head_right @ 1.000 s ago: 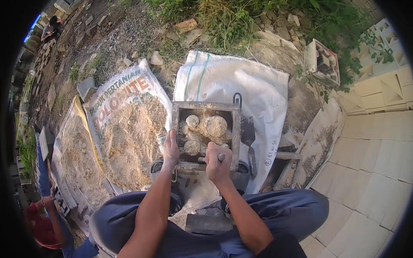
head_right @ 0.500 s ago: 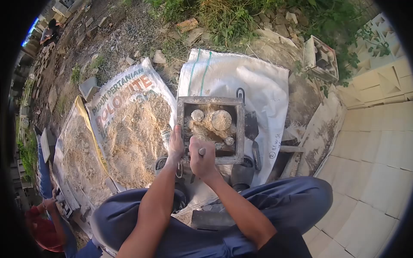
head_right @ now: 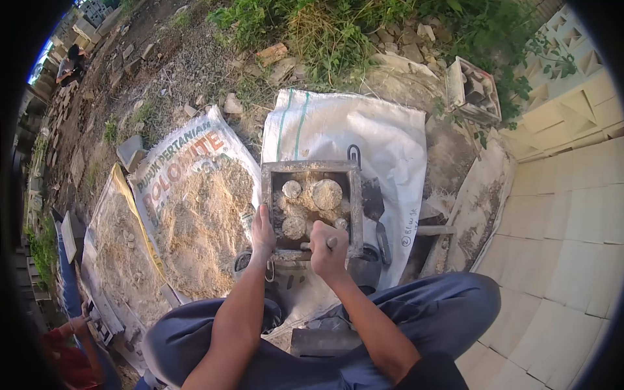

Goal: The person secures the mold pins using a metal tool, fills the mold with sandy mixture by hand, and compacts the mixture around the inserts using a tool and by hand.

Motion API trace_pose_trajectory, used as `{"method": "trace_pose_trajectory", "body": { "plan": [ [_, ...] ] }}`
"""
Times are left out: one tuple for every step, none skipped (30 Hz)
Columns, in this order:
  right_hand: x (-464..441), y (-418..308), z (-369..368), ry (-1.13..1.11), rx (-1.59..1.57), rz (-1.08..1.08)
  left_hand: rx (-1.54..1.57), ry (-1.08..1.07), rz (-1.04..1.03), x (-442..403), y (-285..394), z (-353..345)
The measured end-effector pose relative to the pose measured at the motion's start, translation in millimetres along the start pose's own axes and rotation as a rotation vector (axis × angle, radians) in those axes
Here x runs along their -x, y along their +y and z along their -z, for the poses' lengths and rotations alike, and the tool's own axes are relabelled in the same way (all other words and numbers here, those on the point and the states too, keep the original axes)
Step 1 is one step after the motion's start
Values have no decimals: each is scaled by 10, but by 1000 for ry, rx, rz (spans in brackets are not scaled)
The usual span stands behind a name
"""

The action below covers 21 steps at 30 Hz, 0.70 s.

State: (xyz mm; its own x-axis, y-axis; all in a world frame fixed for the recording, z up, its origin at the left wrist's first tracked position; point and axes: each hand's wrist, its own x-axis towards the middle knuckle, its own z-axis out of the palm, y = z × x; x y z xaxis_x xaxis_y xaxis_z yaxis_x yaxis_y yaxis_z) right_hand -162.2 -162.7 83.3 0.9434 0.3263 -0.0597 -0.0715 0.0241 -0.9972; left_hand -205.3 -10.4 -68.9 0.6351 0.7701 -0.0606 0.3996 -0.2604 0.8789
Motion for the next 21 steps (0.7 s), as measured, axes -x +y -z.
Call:
{"method": "trace_pose_trajectory", "body": {
  "plan": [
    [36, 216, 34, -26, 47, 236, 35, -125, 47, 5, 139, 122],
    [98, 372, 103, -18, 56, 218, 33, -140, 61, 35, 137, 152],
    [-9, 342, 85, -73, 131, 155, 26, -162, 91, -16, 168, 151],
    [-78, 309, 93, -131, 204, 87, 17, -182, 125, -7, 188, 140],
    [-144, 265, 126, -98, 134, 16, 20, -187, 110, -43, 222, 90],
    [-182, 193, 157, -91, 127, 30, 22, -145, 71, -105, 234, 59],
    [-154, 137, 252, -34, 90, 52, 20, -100, 51, -93, 211, 54],
    [-53, 117, 363, 28, 57, 53, 10, -68, 47, 15, 169, 89],
    [-20, 478, 525, -31, 283, 306, 0, -139, 98, 16, 229, 148],
    [-106, 419, 554, -25, 293, 315, 11, -144, 91, 3, 240, 141],
    [-250, 366, 559, -5, 177, 97, 1, -116, 80, -42, 242, 107],
    [-265, 334, 565, 18, 58, -141, -20, -99, 83, 6, 167, 89],
    [-287, 157, 516, 57, 62, -160, -7, -42, 27, -22, 120, 48],
    [-335, 161, 528, 52, 60, -153, -5, -35, 23, -101, 57, -16],
    [-255, 196, 557, 75, -28, -37, -23, -56, 29, -68, 74, 22],
    [-104, 229, 583, 109, -117, 72, -45, -89, 36, 0, 126, 92],
    [25, 608, 669, 91, -69, 108, -48, -65, 35, 38, 243, 123],
    [-35, 551, 674, 100, -69, 121, -42, -70, 21, 11, 255, 110],
    [-178, 450, 636, 99, -75, -2, -37, -88, 53, -39, 212, 98],
    [-214, 355, 603, 104, -79, -137, -38, -115, 92, -9, 142, 94],
    [-218, 170, 535, 158, -29, -167, 19, -2, 6, 2, 140, 22]
  ]
}}
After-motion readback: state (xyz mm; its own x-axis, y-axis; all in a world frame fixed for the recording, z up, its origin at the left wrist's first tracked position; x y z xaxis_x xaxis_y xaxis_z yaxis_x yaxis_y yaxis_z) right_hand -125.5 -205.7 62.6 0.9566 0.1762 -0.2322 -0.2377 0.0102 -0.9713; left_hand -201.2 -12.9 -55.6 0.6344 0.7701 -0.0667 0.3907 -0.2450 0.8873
